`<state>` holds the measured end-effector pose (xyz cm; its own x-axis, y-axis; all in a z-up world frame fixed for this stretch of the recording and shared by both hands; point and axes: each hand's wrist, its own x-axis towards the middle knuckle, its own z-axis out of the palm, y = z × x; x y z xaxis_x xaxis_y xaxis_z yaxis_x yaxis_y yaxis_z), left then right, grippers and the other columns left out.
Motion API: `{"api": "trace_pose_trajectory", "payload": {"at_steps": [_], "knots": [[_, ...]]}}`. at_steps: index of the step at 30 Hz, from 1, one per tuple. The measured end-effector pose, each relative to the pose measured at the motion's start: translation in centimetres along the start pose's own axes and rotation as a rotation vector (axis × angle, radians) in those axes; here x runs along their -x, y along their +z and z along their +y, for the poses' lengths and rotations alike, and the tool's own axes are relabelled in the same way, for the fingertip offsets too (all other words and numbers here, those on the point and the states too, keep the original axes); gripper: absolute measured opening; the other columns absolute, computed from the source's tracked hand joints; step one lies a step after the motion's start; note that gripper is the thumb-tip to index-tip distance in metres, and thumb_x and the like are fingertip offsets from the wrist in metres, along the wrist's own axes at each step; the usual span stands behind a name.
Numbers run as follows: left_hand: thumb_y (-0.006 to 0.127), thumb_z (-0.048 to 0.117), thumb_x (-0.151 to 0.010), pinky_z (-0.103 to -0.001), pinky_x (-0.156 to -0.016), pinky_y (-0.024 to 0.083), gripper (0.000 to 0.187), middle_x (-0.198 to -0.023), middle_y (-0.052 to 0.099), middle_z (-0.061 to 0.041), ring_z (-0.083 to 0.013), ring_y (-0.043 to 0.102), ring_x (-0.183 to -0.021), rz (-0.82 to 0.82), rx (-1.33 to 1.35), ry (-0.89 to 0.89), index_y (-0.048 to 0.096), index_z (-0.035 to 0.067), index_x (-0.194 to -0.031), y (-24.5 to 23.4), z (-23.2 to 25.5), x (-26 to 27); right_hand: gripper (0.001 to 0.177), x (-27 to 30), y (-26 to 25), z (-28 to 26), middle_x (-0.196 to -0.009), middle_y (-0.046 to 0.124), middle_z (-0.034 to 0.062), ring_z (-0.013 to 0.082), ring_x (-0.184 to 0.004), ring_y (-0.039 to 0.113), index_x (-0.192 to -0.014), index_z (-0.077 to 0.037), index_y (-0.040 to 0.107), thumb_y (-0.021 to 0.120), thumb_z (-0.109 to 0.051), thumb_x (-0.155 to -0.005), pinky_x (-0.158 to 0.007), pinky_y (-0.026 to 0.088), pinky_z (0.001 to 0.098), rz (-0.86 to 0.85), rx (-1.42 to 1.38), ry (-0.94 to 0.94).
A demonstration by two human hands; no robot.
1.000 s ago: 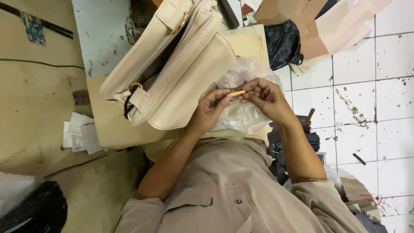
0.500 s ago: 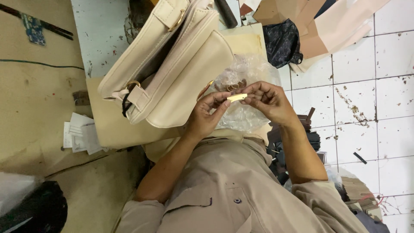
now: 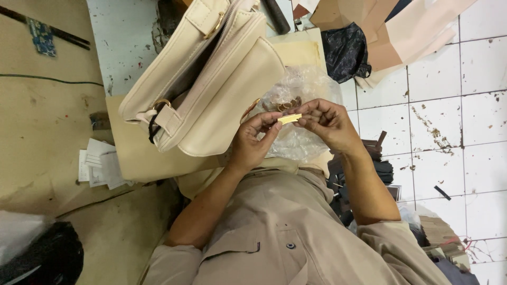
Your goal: Attaching hardware to a leather bag and cutting leather material with scissors
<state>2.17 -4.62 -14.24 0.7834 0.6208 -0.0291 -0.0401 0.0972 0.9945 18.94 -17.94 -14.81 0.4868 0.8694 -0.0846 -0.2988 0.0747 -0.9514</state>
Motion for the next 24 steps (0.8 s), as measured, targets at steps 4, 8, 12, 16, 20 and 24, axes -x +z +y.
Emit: {"api": "trace_pose_trajectory", "payload": {"at_steps": [4,8,12,16,20,24], "knots": [[0.073,0.008,-0.097,-0.022,-0.078,0.056,0.023,-0.094,0.077,-0.003,-0.0031,0.065,-0.087,0.01,-0.012,0.006,0.074,0.006,-0.12,0.07,-0.2,0.07,0.022,0.01,-0.08,0.14,-0.107,0.072,0.0263,0.0287,-0.1,0.075,-0.111,0.014,0.062,0.066,0.017,-0.089,-0.089,0.065,0.0408,0.007,-0.007,0.001],[0.074,0.008,-0.096,-0.021,-0.077,0.056,0.023,-0.093,0.076,-0.002,-0.0028,0.064,-0.087,0.007,-0.019,0.01,0.074,0.007,-0.119,0.11,-0.04,-0.06,0.022,0.03,-0.1,0.24,-0.105,0.072,0.0279,0.03,-0.101,0.075,-0.111,0.015,0.062,0.066,0.017,-0.089,-0.089,0.064,0.0424,0.007,-0.001,-0.008],[0.074,0.008,-0.096,-0.021,-0.077,0.055,0.023,-0.095,0.077,-0.002,-0.0039,0.066,-0.087,0.014,-0.016,0.003,0.074,0.007,-0.119,0.16,-0.47,-0.09,0.022,0.0,-0.11,0.26,-0.103,0.073,0.0246,0.0276,-0.099,0.075,-0.111,0.014,0.063,0.067,0.017,-0.089,-0.089,0.064,0.0414,0.014,0.018,-0.007],[0.073,0.007,-0.096,-0.022,-0.077,0.056,0.023,-0.096,0.077,-0.004,-0.0042,0.066,-0.089,0.012,-0.015,0.004,0.074,0.006,-0.119,0.14,-0.34,-0.06,0.022,0.01,-0.08,0.25,-0.103,0.073,0.0252,0.0282,-0.099,0.075,-0.111,0.015,0.063,0.067,0.017,-0.089,-0.089,0.064,0.043,0.014,0.024,-0.011],[0.072,0.007,-0.096,-0.023,-0.077,0.057,0.023,-0.097,0.077,-0.005,-0.0044,0.065,-0.089,0.006,-0.016,0.002,0.074,0.006,-0.12,0.1,-0.06,-0.02,0.023,0.08,0.38,-0.26,-0.1,0.072,0.0229,0.0277,-0.097,0.076,-0.111,0.015,0.063,0.068,0.016,-0.089,-0.088,0.065,0.0427,0.016,0.022,-0.009],[0.072,0.007,-0.096,-0.021,-0.076,0.055,0.023,-0.094,0.076,-0.003,-0.0037,0.064,-0.087,0.015,-0.016,0.007,0.074,0.006,-0.119,0.05,-0.38,-0.15,0.023,0.09,0.52,-0.39,-0.095,0.071,0.0185,0.0262,-0.095,0.076,-0.112,0.014,0.064,0.068,0.016,-0.089,-0.088,0.064,0.0405,0.025,0.041,-0.009]]}}
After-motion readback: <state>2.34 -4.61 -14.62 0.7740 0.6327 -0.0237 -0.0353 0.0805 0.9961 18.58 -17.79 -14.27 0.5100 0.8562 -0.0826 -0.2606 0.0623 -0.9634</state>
